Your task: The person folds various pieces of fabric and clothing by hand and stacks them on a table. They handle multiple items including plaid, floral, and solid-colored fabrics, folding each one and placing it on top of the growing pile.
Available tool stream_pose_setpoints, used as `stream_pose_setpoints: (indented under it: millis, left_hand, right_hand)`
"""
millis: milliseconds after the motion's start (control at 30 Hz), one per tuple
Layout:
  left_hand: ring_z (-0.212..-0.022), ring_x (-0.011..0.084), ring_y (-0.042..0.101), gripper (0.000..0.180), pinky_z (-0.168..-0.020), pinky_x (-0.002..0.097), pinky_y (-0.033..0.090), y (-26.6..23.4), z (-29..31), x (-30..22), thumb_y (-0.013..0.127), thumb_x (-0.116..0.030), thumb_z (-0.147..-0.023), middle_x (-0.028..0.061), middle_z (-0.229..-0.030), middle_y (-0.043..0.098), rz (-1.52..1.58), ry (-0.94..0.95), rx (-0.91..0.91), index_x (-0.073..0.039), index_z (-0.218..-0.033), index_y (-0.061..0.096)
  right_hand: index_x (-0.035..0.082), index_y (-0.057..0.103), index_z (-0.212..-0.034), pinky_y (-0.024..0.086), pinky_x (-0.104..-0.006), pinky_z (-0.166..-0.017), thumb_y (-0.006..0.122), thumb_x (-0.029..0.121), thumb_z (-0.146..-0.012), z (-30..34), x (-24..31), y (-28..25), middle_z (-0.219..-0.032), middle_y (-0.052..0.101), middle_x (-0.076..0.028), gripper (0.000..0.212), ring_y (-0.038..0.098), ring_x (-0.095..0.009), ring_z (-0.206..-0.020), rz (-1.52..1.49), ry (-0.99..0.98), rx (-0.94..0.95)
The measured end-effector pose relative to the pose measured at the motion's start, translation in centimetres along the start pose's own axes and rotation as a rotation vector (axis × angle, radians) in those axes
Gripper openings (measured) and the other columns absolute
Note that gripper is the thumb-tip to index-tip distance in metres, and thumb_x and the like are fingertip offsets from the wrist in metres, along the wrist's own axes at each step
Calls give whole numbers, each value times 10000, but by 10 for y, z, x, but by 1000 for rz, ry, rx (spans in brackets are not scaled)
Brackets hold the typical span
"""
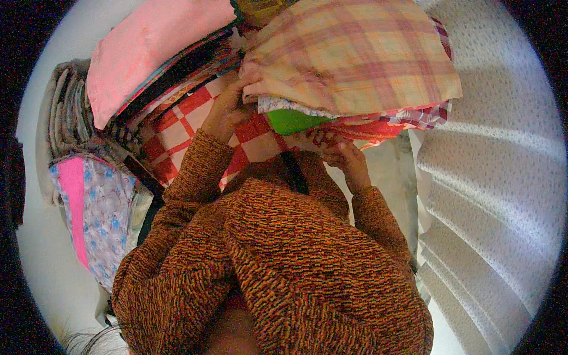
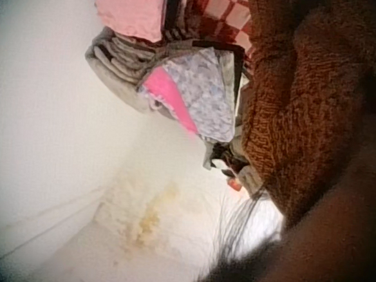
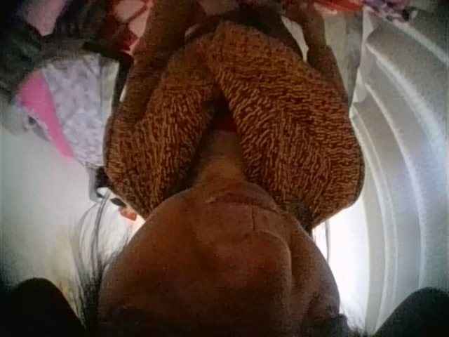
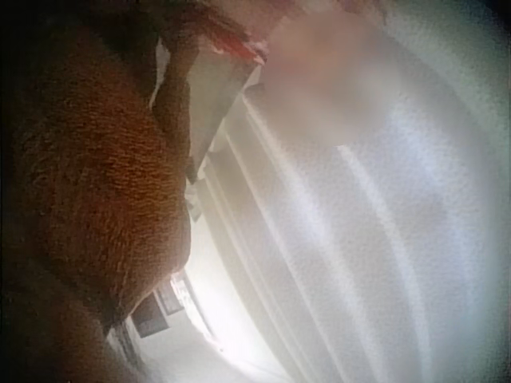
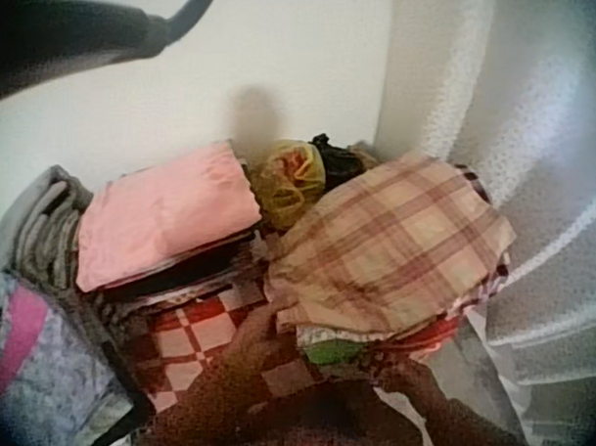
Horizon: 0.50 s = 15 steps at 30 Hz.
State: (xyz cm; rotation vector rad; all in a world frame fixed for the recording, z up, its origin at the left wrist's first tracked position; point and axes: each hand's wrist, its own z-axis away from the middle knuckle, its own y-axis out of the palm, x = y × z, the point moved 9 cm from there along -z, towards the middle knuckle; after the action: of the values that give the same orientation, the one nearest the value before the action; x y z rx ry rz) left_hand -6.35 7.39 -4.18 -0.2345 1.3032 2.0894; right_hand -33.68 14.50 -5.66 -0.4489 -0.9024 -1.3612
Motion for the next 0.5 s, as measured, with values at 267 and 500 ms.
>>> stream_pose_setpoints:
  millis: [267, 500]
  left_hand:
    - [-502, 78, 495, 132, -594, 290, 493, 12, -8, -8, 668, -171, -798, -19, -694, 589, 70, 20, -54, -108, -849, 564]
    - [-525, 86, 531, 180, -551, 233, 486, -9, 3, 7, 663, -148, -802, 14, -766, 615, 188, 46, -78, -81, -936, 564]
  right_hand:
    - [44, 458, -1217, 405, -439, -940, 457, 388, -921, -36, 44, 9, -1124, 569, -151, 454, 526, -276, -1077, -610, -209, 116]
    - [49, 495, -1161, 407, -455, -923, 514, 340, -886, -42, 110, -57, -1191, 511, -126, 401, 481, -289, -1105, -752, -373, -158]
